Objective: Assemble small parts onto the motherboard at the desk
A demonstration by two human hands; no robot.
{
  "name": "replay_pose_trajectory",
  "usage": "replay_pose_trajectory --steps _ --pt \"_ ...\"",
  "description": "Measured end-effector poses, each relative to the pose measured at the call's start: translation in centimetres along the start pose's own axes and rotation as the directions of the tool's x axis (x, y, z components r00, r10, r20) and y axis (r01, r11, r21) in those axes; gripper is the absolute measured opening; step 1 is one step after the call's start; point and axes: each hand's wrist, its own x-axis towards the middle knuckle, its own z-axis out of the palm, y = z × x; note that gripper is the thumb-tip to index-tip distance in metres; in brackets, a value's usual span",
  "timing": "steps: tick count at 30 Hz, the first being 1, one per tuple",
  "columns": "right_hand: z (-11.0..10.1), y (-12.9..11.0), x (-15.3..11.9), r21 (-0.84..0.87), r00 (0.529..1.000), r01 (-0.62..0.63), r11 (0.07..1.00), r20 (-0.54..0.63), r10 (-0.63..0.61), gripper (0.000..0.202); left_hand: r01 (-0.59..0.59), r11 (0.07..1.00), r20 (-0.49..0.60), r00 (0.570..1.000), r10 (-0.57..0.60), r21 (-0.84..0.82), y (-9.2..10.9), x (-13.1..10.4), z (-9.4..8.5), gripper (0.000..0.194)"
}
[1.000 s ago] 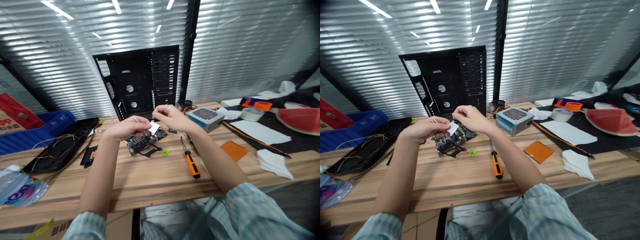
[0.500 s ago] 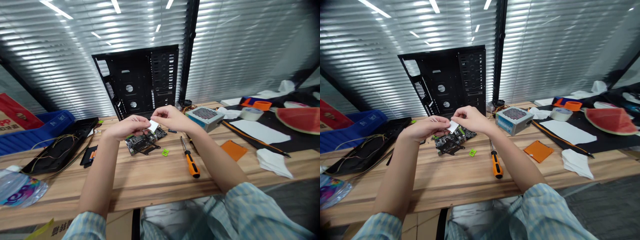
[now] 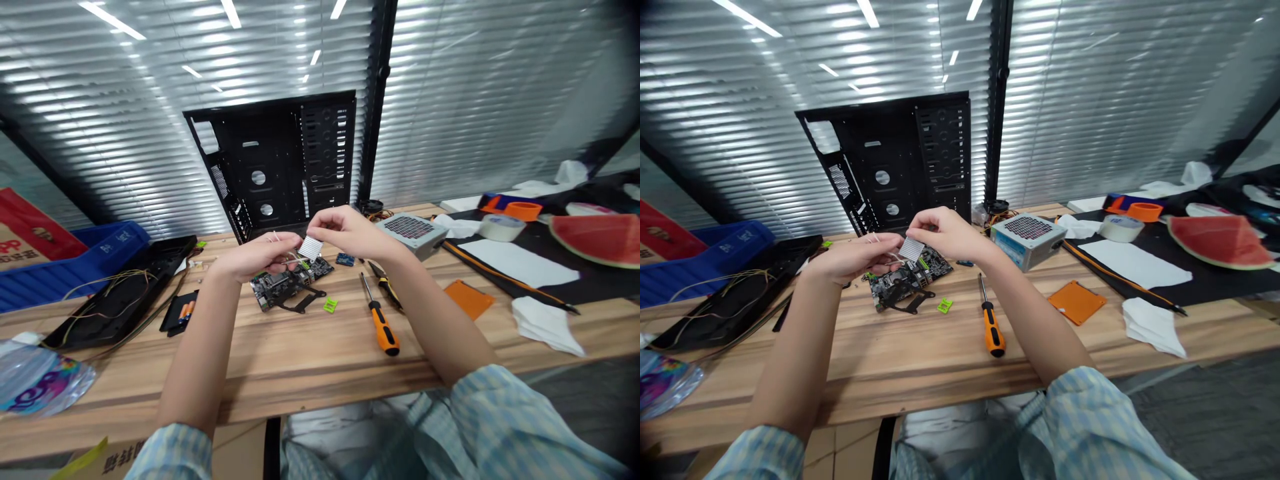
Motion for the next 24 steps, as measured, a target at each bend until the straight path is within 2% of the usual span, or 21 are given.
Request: replay_pose_trajectory --steps 5,10,15,24 --pt "-0.1 0.2 0.0 -0.055 0.999 0.035 0.998 0.039 -0.032 0.026 0.017 0.999 -0.029 0.999 -0.018 -0.028 -0.3 0.5 0.2 0.040" --pt "0.1 0.4 -0.1 -0.078 0.996 0.032 0.996 0.088 -0.025 0.026 -0.023 0.999 -0.095 0.995 0.020 -0.028 -0.1 0.8 0.9 0.042" --pt "0.1 0.3 -0.2 -0.092 0.991 0.020 0.996 0.133 -0.008 0.026 -0.058 0.997 -0.160 0.985 0.065 0.043 -0.1 1.1 1.2 0.037" --pt "0.1 0.6 -0.1 -0.097 0.991 -0.014 0.995 0.128 0.026 0.024 -0.104 0.988 -0.203 0.971 0.125 0.111 0.4 0.9 1.8 0.030"
